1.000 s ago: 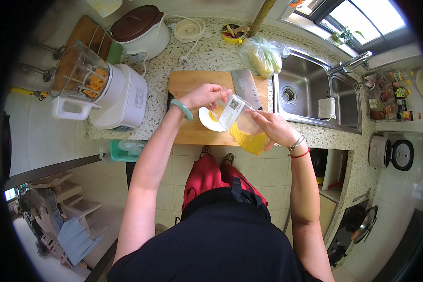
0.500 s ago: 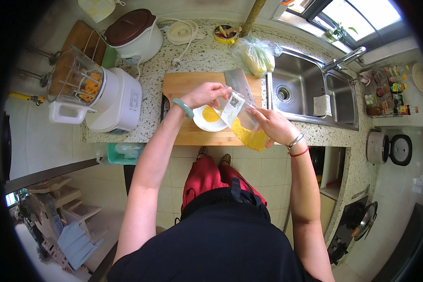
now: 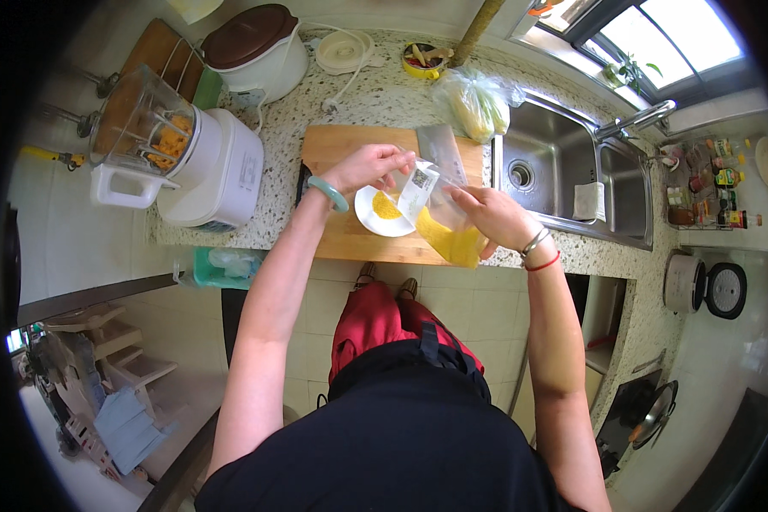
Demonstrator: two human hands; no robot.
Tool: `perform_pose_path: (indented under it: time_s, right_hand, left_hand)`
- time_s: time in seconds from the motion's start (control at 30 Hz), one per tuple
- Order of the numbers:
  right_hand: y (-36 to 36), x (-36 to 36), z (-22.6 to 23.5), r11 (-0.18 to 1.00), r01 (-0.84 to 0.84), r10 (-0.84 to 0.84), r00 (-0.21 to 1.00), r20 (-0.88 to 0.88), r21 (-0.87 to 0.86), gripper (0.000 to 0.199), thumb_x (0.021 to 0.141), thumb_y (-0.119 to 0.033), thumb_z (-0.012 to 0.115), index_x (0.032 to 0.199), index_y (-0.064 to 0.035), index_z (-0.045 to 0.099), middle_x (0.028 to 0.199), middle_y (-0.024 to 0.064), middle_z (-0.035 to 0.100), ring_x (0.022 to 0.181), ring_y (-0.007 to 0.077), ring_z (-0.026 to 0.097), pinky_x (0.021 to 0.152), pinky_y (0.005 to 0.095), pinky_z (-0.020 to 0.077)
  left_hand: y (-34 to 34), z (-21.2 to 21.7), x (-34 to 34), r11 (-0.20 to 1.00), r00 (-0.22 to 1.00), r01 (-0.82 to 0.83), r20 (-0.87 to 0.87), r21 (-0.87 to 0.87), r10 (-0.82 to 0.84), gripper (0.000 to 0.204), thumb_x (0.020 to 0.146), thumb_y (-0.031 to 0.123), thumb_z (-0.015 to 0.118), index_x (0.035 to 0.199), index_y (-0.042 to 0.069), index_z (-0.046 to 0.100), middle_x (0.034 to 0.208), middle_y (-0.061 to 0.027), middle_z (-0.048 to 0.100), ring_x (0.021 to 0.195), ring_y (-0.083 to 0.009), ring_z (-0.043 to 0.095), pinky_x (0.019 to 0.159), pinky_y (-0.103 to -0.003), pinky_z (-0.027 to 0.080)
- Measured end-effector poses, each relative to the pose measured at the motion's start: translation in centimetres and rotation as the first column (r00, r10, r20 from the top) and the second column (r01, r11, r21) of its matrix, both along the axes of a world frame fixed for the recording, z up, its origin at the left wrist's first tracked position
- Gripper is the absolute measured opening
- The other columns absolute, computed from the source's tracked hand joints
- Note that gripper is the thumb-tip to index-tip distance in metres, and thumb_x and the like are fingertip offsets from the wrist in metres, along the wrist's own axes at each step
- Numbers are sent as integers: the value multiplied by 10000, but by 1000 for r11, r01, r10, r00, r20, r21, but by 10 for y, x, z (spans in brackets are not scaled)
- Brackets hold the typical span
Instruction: The person opens a packet of yellow corn kernels and pours them into a white bowl. They rinse the corn under the tap, then transfer it into a blender jar containing chopped orange vegetables. Next, they take a handful of red beans, rinse them in the bowl, and add them to the blender. Finally, they rinse the bowl and place it back in a drawer.
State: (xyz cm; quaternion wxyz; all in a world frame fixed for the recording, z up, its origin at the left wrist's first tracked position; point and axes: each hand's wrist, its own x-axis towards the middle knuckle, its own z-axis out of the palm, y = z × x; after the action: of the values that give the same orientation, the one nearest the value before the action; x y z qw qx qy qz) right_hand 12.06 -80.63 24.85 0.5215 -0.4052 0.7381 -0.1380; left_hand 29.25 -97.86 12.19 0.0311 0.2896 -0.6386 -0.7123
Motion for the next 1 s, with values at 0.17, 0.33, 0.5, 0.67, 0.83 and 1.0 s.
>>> perform_pose_path:
  time_s: [0.17, 0.33, 0.5, 0.67, 0.83, 1.0]
  right_hand:
    - [25, -7, -19, 998, 49, -46, 997, 66, -37, 495, 1022, -446, 400, 1404, -150, 509, 1031, 155, 682, 774, 220, 700, 560, 297, 589]
    - [65, -9, -59, 976, 121, -81, 973, 215, -180, 514, 1030, -443, 393, 1441, -142, 460, 1067, 112, 687, 888, 161, 660, 591, 285, 586]
    - [95, -4, -88, 940, 252, -156, 917, 368, -230, 545, 1028, -434, 409, 1483, -136, 384, 1108, 102, 680, 1060, 176, 608, 713, 310, 592]
    - [117, 2, -115, 920, 342, -187, 813, 551, -193, 632, 1029, -461, 402, 1530, -102, 258, 1423, 95, 482, 1308, 185, 432, 970, 371, 466]
    - [135, 8, -143, 850, 388, -187, 853, 487, -355, 635, 1037, -440, 382, 1533, -77, 223, 1493, 115, 394, 1383, 232, 350, 1105, 351, 327]
    - [141, 15, -178, 797, 330, -233, 940, 248, -505, 646, 1032, -416, 400, 1522, -39, 212, 1489, 193, 356, 1382, 311, 345, 1138, 360, 260]
  left_hand:
    - [10, 9, -5, 996, 999, 40, -17, -81, -41, 377, 944, 446, 613, 993, 75, 660, 871, 17, 642, 688, -71, 554, 651, -233, 494]
    - [25, 18, -16, 969, 991, 110, 101, -222, -89, 371, 937, 419, 631, 973, 56, 698, 889, -3, 674, 705, -101, 566, 677, -257, 495]
    - [40, 28, -29, 897, 975, 193, 183, -397, -129, 342, 925, 388, 648, 965, 56, 718, 877, -46, 700, 719, -119, 587, 685, -290, 498]
    - [63, 55, -42, 709, 953, 292, 258, -642, -159, 317, 901, 397, 652, 921, 85, 709, 903, -102, 697, 740, -237, 643, 702, -359, 510]
    - [101, 84, -53, 476, 967, 252, 204, -843, -150, 330, 885, 469, 613, 871, 146, 683, 890, -72, 636, 824, -293, 647, 719, -419, 516]
    - [143, 97, -69, 83, 965, 217, 202, -973, -166, 243, 849, 411, 641, 842, 171, 680, 843, -33, 626, 808, -224, 654, 702, -384, 501]
